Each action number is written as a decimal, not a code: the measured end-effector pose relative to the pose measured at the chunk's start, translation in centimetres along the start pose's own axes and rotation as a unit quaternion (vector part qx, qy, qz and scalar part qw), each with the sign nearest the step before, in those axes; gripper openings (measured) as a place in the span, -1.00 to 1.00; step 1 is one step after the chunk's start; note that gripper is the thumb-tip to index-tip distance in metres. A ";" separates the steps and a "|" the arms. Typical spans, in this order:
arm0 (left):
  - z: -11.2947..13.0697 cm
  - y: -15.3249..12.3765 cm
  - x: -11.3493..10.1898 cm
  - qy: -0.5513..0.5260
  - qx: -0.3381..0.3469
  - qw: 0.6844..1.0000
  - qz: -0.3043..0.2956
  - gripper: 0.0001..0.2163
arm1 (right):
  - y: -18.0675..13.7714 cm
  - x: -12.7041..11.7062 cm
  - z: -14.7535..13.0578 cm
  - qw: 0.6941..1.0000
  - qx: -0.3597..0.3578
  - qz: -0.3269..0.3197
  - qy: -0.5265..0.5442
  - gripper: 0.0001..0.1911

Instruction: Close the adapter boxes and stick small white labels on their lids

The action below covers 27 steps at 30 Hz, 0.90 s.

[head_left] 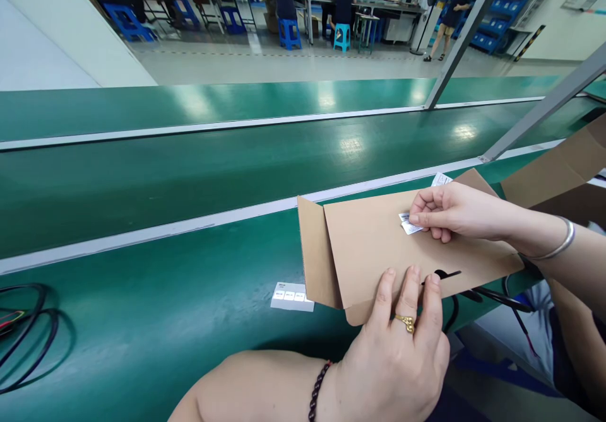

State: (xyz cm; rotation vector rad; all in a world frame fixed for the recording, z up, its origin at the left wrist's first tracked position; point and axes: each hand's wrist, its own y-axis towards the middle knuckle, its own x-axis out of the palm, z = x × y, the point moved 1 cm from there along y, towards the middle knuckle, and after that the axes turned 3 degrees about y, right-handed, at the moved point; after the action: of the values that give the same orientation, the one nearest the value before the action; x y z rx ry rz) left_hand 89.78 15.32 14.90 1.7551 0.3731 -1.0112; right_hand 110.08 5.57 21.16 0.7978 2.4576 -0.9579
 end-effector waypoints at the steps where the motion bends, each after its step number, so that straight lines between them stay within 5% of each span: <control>1: 0.0 0.0 0.0 0.001 0.000 1.000 0.000 -0.73 | 0.0 0.0 0.0 1.000 0.001 -0.001 0.001 -0.61; 27: -0.1 -0.2 0.1 -0.002 0.007 1.000 -0.011 -0.76 | 0.2 0.0 -0.1 1.000 0.014 0.000 -0.014 -0.82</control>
State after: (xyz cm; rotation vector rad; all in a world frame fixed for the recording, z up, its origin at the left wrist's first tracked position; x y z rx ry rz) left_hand 89.72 15.47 14.75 1.7643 0.3845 -1.0336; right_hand 110.16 5.74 21.08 0.7872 2.4253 -0.9980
